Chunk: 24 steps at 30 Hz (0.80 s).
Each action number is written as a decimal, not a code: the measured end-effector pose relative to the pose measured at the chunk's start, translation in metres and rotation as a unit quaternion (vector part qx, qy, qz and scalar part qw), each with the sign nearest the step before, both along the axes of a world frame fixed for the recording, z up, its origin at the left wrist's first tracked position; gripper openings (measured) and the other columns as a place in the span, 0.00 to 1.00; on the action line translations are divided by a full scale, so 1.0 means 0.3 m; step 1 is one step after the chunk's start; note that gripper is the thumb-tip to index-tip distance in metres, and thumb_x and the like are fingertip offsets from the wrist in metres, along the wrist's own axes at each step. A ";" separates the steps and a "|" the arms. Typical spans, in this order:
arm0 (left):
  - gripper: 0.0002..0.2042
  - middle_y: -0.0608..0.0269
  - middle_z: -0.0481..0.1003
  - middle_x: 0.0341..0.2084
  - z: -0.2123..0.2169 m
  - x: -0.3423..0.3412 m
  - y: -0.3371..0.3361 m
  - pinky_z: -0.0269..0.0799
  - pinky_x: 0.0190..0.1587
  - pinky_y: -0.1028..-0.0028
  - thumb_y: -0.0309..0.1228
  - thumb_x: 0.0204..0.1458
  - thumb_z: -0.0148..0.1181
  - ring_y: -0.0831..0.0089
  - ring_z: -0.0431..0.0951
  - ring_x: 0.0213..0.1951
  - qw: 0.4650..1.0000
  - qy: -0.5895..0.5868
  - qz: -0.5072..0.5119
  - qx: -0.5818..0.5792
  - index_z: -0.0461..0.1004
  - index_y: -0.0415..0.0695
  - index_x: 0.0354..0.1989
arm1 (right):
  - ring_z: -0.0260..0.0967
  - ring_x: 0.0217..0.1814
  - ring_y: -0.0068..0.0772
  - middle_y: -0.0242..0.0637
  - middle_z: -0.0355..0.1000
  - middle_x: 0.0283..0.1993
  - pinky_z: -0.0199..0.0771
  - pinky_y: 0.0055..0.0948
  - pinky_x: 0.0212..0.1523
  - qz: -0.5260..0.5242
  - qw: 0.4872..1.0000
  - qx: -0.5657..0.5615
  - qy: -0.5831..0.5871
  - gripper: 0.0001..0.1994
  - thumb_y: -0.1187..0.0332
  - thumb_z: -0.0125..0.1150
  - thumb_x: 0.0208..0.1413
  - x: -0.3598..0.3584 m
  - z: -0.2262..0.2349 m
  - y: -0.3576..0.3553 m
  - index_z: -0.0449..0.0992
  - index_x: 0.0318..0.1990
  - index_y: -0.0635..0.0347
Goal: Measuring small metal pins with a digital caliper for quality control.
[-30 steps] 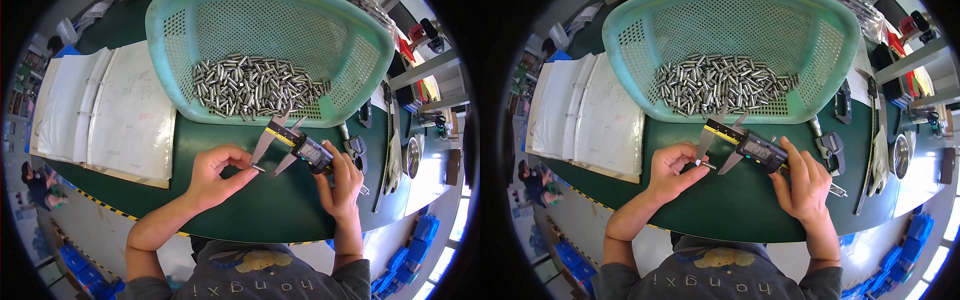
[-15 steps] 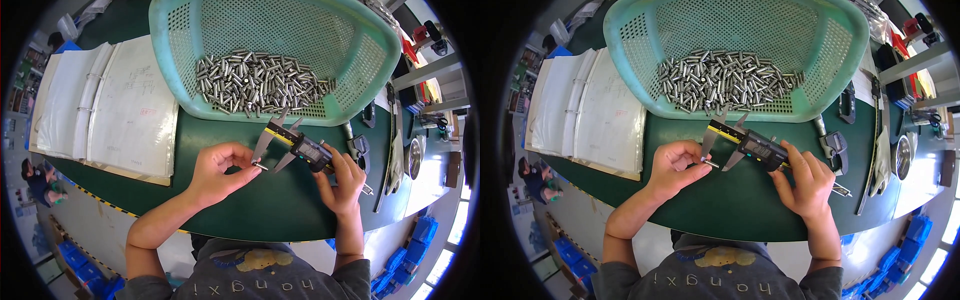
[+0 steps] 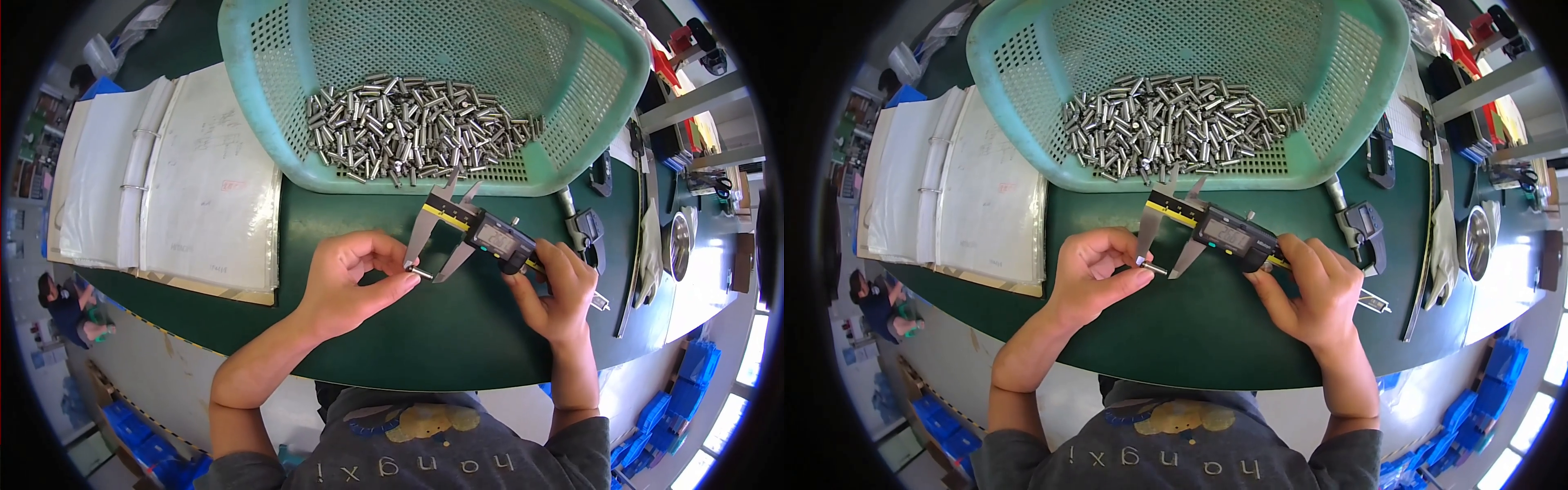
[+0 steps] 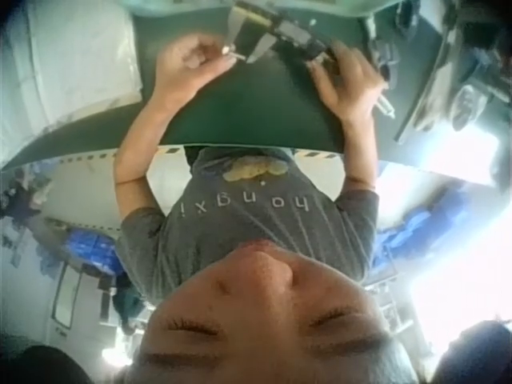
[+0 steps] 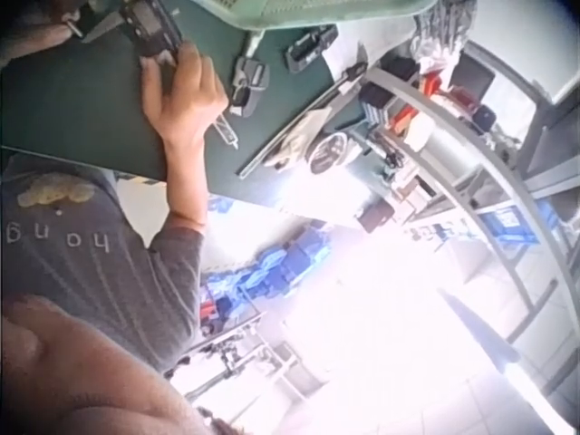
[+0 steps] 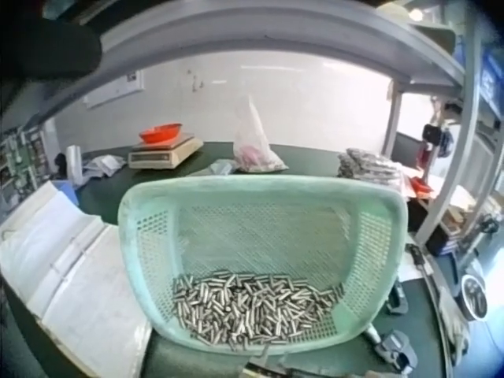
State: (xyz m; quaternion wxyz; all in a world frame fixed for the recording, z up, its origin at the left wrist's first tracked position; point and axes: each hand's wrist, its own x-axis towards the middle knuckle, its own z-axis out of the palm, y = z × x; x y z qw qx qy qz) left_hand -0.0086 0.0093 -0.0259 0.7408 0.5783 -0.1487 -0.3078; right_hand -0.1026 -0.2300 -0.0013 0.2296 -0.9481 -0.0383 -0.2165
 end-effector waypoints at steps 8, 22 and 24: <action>0.07 0.64 0.74 0.31 0.010 -0.002 0.001 0.71 0.39 0.79 0.20 0.45 0.64 0.80 0.74 0.33 1.000 -0.003 -0.023 0.009 0.73 0.35 0.33 | 0.63 0.15 0.36 0.36 0.65 0.18 0.62 0.29 0.16 -0.016 1.000 0.014 0.007 0.16 0.63 0.71 0.36 -0.006 0.008 -0.005 0.73 0.29 0.62; 0.07 0.66 0.72 0.30 0.004 0.002 0.010 0.70 0.39 0.79 0.21 0.46 0.62 0.81 0.74 0.32 0.997 -0.040 -0.041 0.049 0.70 0.37 0.32 | 0.65 0.18 0.39 0.36 0.67 0.22 0.64 0.32 0.19 0.004 0.999 -0.014 0.029 0.17 0.60 0.67 0.41 0.003 0.005 -0.004 0.74 0.36 0.61; 0.07 0.66 0.72 0.30 0.009 0.010 0.019 0.70 0.39 0.79 0.22 0.46 0.62 0.81 0.74 0.31 0.995 -0.067 -0.039 0.065 0.71 0.38 0.32 | 0.66 0.19 0.39 0.36 0.66 0.23 0.66 0.32 0.21 0.015 0.998 -0.027 0.046 0.20 0.64 0.64 0.44 -0.003 0.013 0.000 0.72 0.45 0.63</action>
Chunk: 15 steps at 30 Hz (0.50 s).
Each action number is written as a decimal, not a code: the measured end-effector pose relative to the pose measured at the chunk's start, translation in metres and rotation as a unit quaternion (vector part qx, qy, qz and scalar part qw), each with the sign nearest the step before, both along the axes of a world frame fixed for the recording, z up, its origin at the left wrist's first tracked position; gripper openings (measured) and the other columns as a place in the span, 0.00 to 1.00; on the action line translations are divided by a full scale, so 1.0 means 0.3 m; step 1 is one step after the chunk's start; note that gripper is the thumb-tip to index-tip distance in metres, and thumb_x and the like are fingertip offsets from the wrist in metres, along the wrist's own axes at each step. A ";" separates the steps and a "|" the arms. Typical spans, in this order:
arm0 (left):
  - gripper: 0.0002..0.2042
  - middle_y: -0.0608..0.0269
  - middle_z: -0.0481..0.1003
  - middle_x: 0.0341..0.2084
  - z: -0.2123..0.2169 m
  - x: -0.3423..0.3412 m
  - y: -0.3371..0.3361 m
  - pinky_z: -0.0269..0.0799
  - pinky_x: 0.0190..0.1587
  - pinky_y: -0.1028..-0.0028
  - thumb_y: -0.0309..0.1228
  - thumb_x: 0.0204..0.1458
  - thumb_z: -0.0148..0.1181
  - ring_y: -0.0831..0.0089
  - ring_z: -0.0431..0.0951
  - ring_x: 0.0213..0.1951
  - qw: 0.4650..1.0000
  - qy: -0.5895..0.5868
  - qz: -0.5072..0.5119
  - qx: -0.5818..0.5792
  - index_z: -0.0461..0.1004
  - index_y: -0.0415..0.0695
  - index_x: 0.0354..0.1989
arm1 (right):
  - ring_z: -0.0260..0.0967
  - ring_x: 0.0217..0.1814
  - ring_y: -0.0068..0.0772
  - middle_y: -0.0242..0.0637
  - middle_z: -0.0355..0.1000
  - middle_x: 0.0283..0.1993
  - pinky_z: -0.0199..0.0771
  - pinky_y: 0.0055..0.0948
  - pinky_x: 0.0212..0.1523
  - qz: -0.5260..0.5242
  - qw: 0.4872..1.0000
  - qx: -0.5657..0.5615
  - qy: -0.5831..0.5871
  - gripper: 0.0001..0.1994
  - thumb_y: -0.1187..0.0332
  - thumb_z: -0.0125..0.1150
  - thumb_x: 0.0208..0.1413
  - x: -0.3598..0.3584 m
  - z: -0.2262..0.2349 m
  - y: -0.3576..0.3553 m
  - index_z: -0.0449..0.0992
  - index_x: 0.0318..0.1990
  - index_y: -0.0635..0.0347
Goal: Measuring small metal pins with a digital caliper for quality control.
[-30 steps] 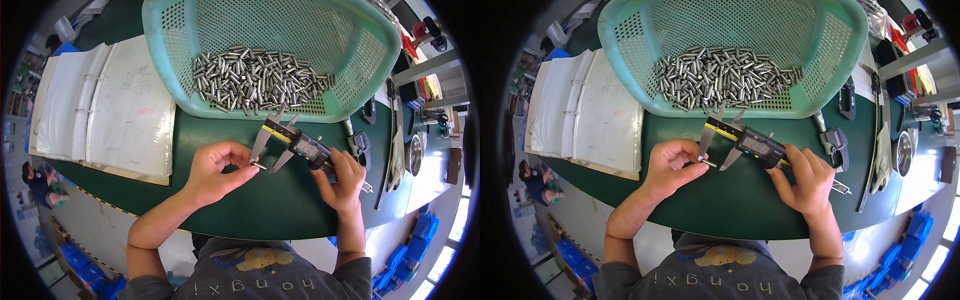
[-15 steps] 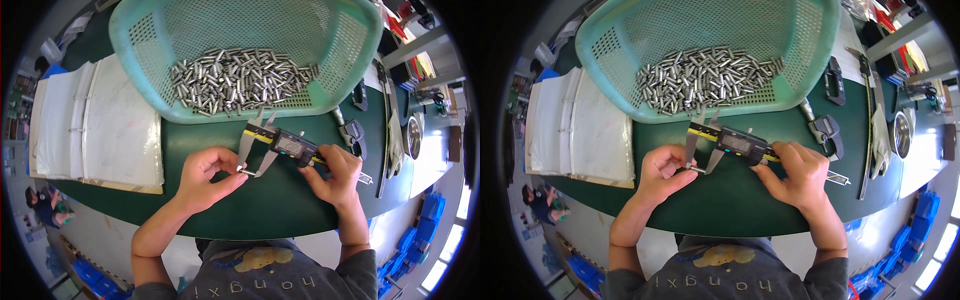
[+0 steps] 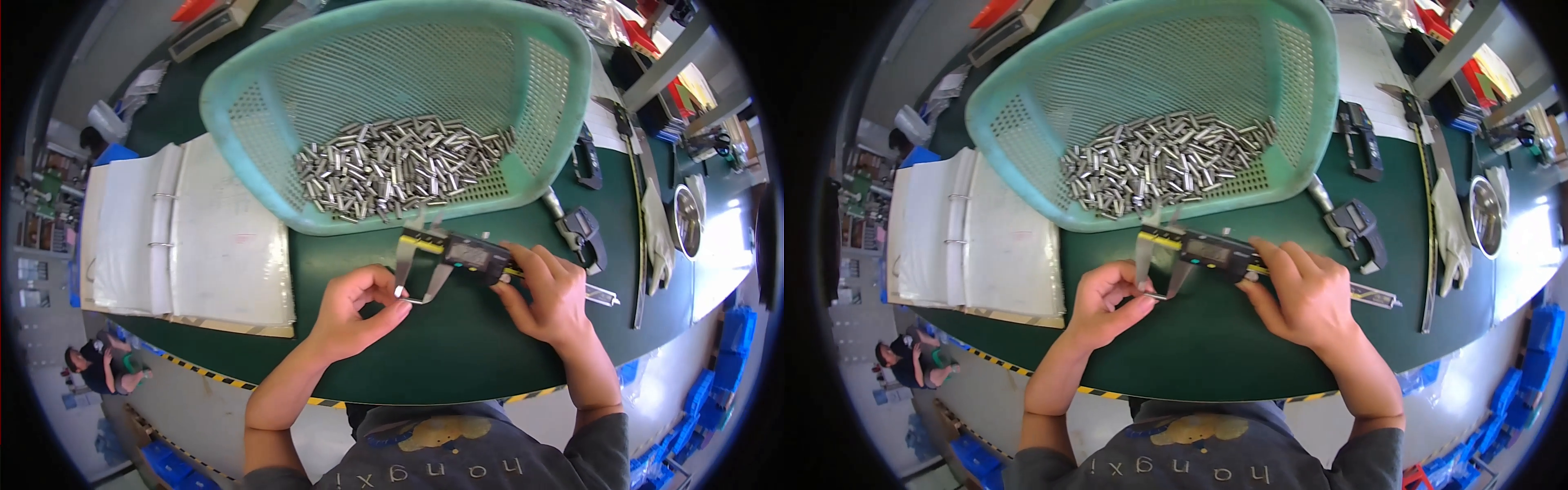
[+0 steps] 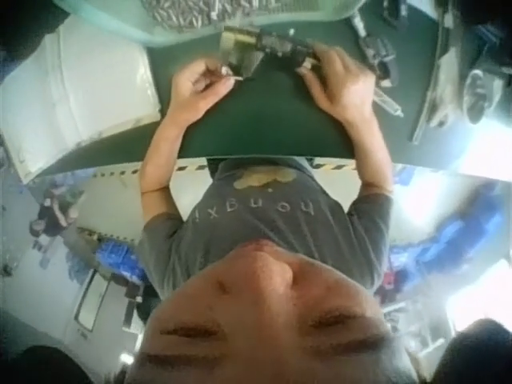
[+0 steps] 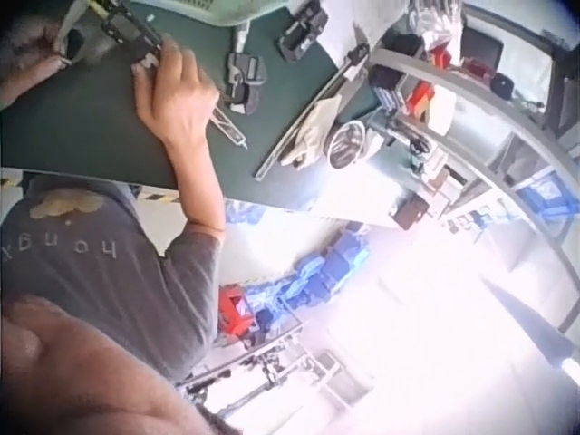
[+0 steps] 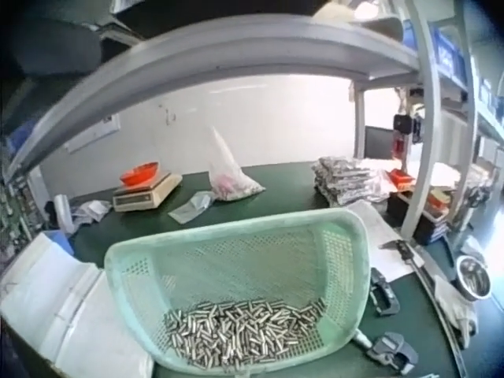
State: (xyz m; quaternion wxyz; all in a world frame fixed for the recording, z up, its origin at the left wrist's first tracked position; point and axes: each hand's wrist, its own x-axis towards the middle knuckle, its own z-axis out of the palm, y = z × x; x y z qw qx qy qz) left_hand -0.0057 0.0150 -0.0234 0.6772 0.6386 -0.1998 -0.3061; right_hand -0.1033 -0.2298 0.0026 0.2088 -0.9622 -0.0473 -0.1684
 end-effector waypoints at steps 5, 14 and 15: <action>0.05 0.64 0.73 0.24 0.067 0.103 -0.040 0.69 0.30 0.78 0.20 0.43 0.61 0.76 0.74 0.27 0.905 -0.386 0.108 0.140 0.71 0.41 0.27 | 0.67 0.20 0.39 0.38 0.67 0.24 0.66 0.31 0.21 -0.068 0.995 0.054 -0.056 0.20 0.69 0.65 0.42 -0.010 -0.002 -0.013 0.72 0.45 0.65; 0.07 0.63 0.71 0.29 0.136 0.346 -0.207 0.68 0.34 0.67 0.21 0.39 0.60 0.62 0.71 0.34 0.691 -0.679 0.174 0.174 0.73 0.43 0.29 | 0.62 0.16 0.35 0.35 0.64 0.22 0.63 0.30 0.18 0.008 0.997 0.017 -0.071 0.22 0.65 0.66 0.40 -0.018 0.000 0.021 0.72 0.45 0.65; 0.06 0.63 0.70 0.28 0.128 0.336 -0.235 0.68 0.33 0.67 0.22 0.39 0.61 0.62 0.71 0.33 0.705 -0.676 0.139 0.165 0.73 0.43 0.27 | 0.60 0.15 0.35 0.35 0.64 0.22 0.61 0.30 0.17 0.015 0.996 0.025 -0.079 0.23 0.65 0.66 0.39 -0.019 -0.002 0.025 0.73 0.45 0.65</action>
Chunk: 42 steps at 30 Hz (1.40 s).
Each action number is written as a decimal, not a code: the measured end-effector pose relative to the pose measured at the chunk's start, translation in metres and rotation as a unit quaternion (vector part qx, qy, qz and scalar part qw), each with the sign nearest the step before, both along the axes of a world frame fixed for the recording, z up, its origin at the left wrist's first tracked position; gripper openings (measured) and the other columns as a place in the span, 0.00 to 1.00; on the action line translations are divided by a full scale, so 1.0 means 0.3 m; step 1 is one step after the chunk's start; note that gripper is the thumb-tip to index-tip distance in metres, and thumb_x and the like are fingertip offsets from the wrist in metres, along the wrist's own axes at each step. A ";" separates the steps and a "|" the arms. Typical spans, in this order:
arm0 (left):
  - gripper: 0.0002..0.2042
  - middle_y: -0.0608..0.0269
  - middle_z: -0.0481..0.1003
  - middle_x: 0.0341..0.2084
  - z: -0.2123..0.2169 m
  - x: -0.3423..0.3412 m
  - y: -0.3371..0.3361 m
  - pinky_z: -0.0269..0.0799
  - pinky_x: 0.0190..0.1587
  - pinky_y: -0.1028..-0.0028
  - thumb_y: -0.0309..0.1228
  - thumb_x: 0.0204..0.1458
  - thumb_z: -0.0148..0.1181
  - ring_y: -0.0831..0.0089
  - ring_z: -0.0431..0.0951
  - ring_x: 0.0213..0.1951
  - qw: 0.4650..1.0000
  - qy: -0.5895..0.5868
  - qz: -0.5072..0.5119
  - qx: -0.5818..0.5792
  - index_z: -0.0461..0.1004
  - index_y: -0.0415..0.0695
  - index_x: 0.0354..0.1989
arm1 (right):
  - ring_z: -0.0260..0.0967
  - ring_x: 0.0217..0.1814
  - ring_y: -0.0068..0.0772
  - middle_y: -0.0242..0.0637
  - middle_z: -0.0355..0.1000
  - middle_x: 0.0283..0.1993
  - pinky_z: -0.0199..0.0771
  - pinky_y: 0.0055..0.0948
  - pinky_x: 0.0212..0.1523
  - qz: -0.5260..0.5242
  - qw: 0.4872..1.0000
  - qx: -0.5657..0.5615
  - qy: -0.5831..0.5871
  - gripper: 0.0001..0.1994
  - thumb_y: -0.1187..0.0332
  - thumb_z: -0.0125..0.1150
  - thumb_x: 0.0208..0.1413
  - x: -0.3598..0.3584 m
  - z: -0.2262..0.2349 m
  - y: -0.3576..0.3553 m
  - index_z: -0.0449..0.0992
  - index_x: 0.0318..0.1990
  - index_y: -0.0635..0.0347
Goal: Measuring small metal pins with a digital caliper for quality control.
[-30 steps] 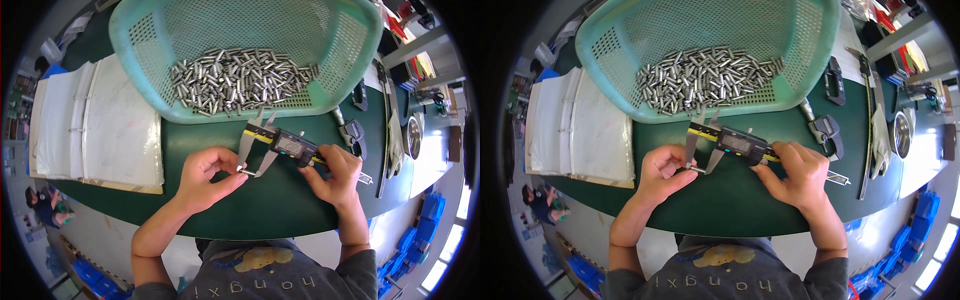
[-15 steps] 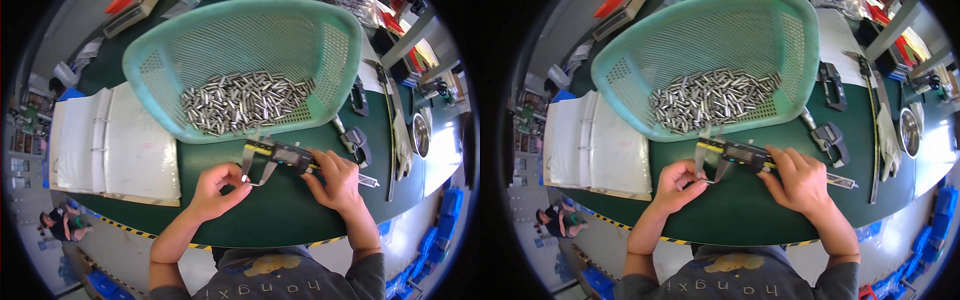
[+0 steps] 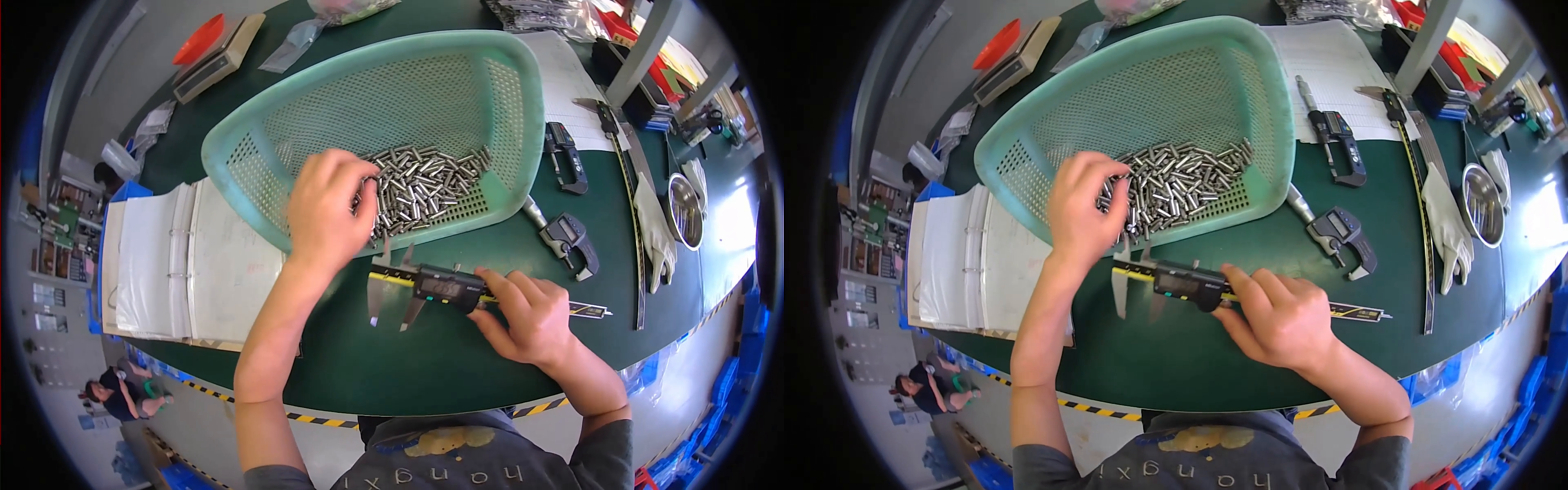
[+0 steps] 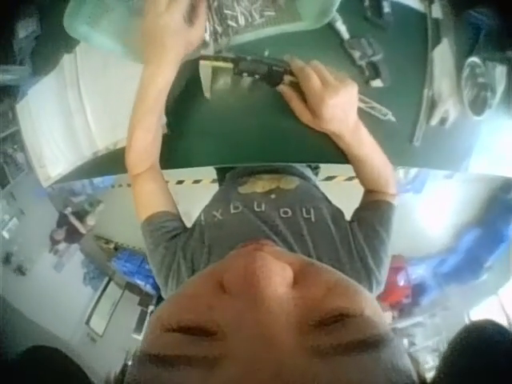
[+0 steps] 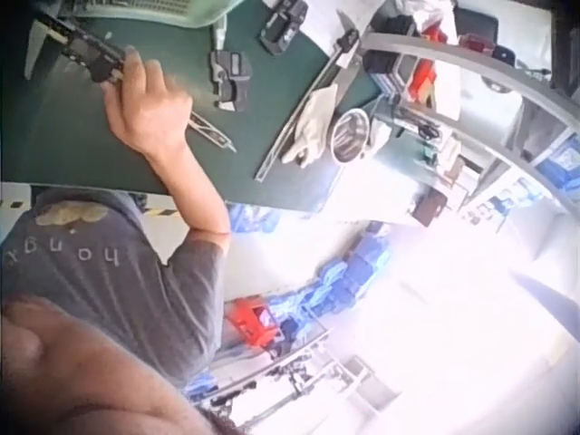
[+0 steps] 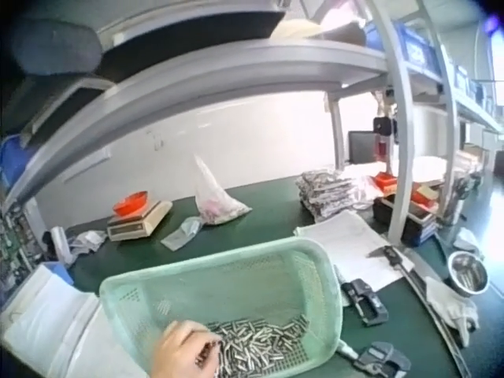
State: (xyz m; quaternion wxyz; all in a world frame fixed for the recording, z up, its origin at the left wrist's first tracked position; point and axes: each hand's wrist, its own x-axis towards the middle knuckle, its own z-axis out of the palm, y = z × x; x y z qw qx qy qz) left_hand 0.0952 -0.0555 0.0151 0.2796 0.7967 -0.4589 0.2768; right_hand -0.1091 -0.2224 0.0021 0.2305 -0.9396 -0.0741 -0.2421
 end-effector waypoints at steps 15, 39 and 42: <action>0.05 0.65 0.70 0.25 -0.053 -0.039 -0.120 0.65 0.34 0.66 0.24 0.37 0.63 0.64 0.70 0.31 0.996 -0.011 0.006 0.088 0.75 0.44 0.25 | 0.59 0.14 0.31 0.32 0.62 0.20 0.59 0.28 0.15 -0.008 0.999 0.020 -0.037 0.22 0.63 0.66 0.38 -0.010 -0.001 -0.001 0.73 0.42 0.66; 0.39 0.64 0.76 0.29 -0.121 -0.343 0.177 0.66 0.42 0.78 0.17 0.43 0.63 0.78 0.76 0.35 0.857 0.467 -0.135 -0.171 0.49 0.39 0.64 | 0.64 0.17 0.35 0.35 0.66 0.23 0.63 0.30 0.18 -0.041 0.999 0.023 0.025 0.21 0.65 0.66 0.41 0.011 -0.015 -0.024 0.73 0.44 0.63; 0.41 0.64 0.77 0.28 -0.112 -0.334 0.184 0.66 0.43 0.77 0.17 0.42 0.63 0.78 0.76 0.35 0.858 0.466 -0.144 -0.159 0.46 0.39 0.66 | 0.64 0.17 0.35 0.35 0.65 0.23 0.63 0.30 0.18 -0.035 0.999 0.010 0.032 0.21 0.65 0.66 0.41 0.013 -0.015 -0.024 0.73 0.44 0.62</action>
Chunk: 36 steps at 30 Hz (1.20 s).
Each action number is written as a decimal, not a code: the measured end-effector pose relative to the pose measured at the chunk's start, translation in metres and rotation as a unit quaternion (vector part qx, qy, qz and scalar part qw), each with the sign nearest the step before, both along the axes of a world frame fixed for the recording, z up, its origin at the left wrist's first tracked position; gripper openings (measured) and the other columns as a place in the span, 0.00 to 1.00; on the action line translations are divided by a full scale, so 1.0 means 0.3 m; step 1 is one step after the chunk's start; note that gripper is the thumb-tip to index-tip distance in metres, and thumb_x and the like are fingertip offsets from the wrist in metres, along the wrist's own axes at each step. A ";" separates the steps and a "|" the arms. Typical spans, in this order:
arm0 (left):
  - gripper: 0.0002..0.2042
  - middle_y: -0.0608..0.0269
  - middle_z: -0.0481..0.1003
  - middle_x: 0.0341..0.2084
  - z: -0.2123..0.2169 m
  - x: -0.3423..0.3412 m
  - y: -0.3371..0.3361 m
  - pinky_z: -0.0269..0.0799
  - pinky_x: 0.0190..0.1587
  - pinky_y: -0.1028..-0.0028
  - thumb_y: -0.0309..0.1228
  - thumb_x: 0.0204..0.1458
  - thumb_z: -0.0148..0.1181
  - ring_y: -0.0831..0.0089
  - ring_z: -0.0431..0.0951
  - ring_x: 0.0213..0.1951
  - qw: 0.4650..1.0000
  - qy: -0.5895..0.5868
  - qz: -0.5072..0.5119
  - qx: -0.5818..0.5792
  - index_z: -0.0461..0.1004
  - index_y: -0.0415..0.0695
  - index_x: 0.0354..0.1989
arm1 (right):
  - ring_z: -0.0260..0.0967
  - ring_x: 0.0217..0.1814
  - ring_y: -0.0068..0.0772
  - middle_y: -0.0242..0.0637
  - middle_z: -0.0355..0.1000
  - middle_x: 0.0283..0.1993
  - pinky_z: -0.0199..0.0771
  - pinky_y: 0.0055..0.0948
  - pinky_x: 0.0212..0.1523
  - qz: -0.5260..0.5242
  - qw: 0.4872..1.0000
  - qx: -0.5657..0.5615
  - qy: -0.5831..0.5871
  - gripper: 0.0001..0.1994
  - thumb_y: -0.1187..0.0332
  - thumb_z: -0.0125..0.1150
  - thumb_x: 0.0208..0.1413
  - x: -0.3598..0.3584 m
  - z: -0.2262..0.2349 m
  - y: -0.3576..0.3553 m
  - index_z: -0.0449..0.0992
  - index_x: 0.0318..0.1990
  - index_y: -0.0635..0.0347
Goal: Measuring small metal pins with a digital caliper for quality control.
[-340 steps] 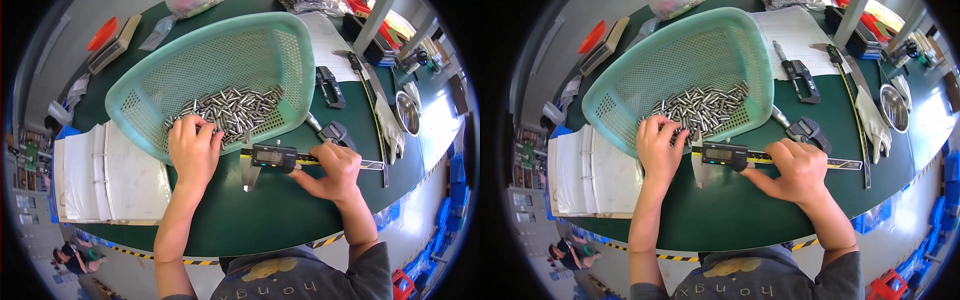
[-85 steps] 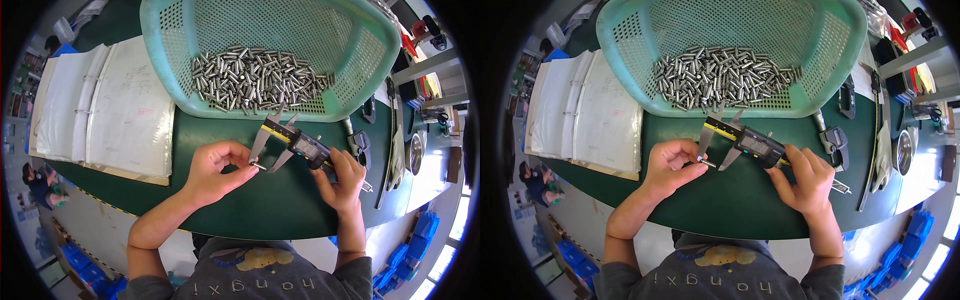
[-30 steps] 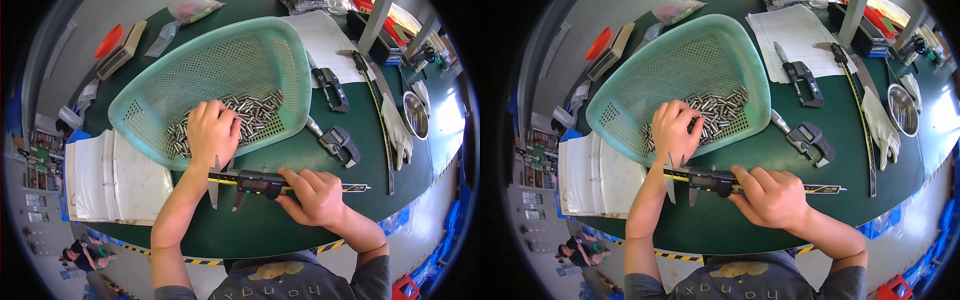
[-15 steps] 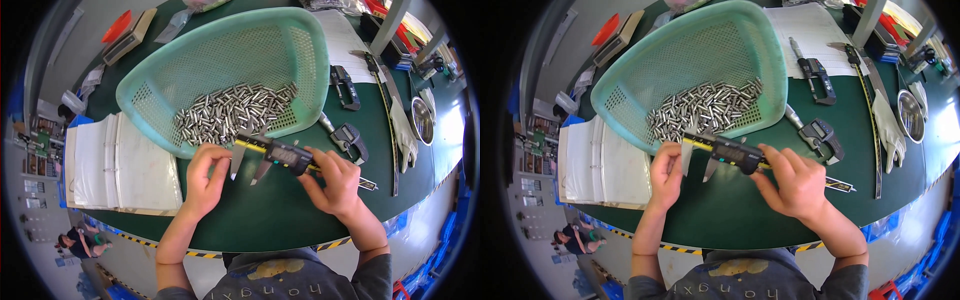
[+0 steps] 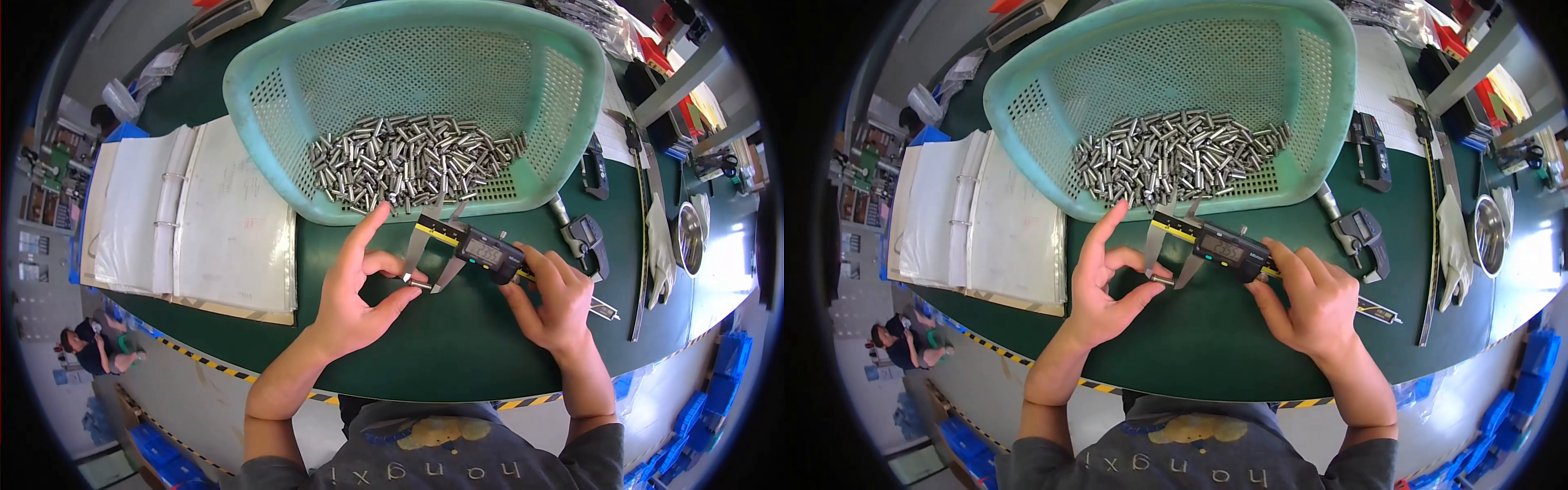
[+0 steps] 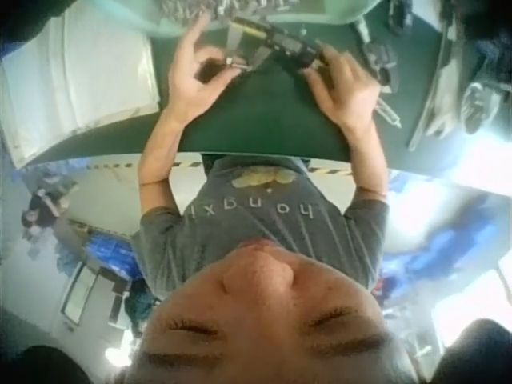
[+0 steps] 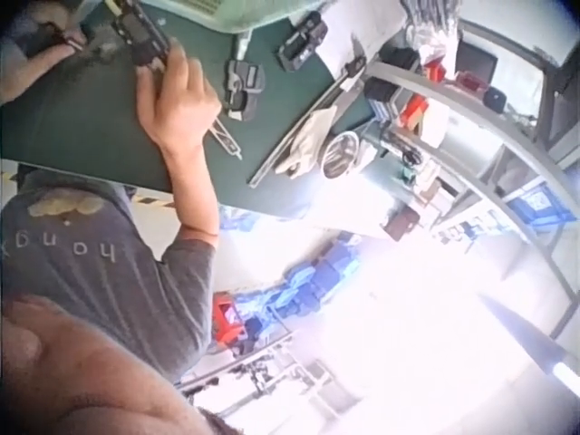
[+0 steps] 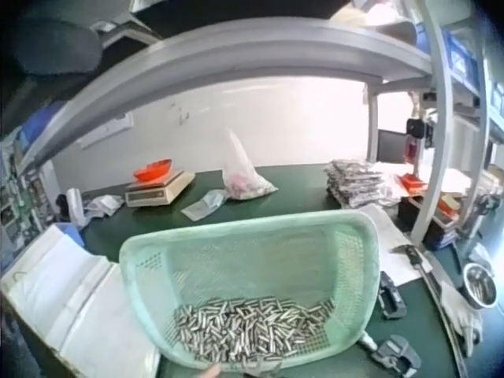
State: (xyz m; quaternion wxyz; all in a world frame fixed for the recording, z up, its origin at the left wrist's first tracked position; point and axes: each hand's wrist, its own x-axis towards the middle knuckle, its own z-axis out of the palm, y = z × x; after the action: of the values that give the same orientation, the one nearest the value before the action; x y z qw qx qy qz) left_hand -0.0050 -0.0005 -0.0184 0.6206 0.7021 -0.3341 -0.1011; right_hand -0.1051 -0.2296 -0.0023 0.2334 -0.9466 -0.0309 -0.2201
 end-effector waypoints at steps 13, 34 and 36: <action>0.42 0.63 0.76 0.24 0.007 0.007 0.017 0.65 0.50 0.76 0.16 0.42 0.63 0.76 0.77 0.33 0.999 0.039 -0.016 -0.002 0.45 0.38 0.66 | 0.64 0.16 0.35 0.34 0.65 0.21 0.63 0.30 0.17 0.007 1.000 0.010 0.013 0.18 0.65 0.67 0.40 0.001 0.001 -0.001 0.74 0.40 0.63; 0.28 0.60 0.76 0.33 0.033 0.001 0.025 0.68 0.44 0.77 0.18 0.44 0.63 0.77 0.76 0.39 0.987 0.140 -0.073 -0.012 0.60 0.37 0.55 | 0.65 0.15 0.37 0.34 0.66 0.19 0.62 0.31 0.15 0.005 1.000 0.016 -0.012 0.16 0.59 0.70 0.39 -0.002 0.000 -0.017 0.73 0.29 0.60; 0.21 0.61 0.75 0.34 0.026 0.001 0.027 0.69 0.43 0.78 0.18 0.44 0.62 0.77 0.75 0.39 0.982 0.169 -0.086 0.004 0.65 0.37 0.49 | 0.65 0.15 0.37 0.34 0.66 0.19 0.63 0.30 0.16 -0.002 1.000 0.008 -0.017 0.16 0.58 0.69 0.39 -0.002 -0.003 -0.020 0.73 0.29 0.59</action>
State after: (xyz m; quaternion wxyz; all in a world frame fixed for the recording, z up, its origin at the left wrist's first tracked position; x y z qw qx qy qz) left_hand -0.0046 0.0075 -0.0105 0.6546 0.6460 -0.2832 -0.2721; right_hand -0.1058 -0.2357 -0.0032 0.2401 -0.9409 -0.0313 -0.2366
